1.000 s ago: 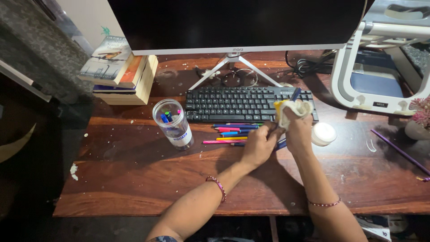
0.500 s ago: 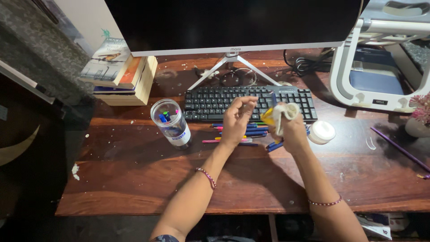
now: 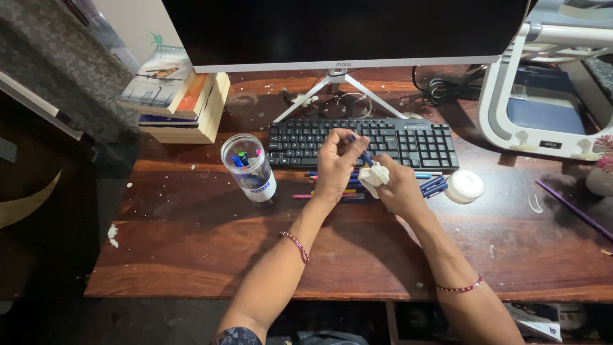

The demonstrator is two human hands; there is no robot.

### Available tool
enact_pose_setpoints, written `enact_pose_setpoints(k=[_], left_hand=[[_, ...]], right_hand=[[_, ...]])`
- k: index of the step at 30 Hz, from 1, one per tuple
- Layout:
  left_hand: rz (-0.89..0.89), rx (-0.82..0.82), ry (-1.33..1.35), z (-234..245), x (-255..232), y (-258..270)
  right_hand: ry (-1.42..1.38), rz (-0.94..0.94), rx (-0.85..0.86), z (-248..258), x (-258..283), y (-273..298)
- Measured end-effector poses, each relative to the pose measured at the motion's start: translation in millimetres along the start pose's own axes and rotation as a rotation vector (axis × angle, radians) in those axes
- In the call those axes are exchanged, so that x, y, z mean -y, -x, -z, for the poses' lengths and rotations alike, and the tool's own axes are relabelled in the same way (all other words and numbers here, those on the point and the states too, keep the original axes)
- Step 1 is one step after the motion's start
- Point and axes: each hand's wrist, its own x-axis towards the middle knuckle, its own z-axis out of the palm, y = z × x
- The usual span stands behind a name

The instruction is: The person wipes a wooden desk with a cloth, then removes pens from a clear plastic cup and wipes each pen individually with the cloth. The pens are placed back into the cup after cleaning.

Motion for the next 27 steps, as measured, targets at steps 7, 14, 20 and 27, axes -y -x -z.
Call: enact_pose_setpoints(k=[7,14,20,27], left_hand=[[-0.146,0.238,-0.197,-7,2,14],[-0.066,0.243,0.079,1,26,-1],[-0.048,0.239,0.07,6,57,-6],[0.03,0.269,0.044,8,42,-1]], right_hand=[[0.053,0.191,-0.23,7,18,1],[0.068,0.24,-0.305,6,31,1],[-0.164,0.083,-0.224,4,27,4],[-0.285,0.046,-0.214,24,34,-3]])
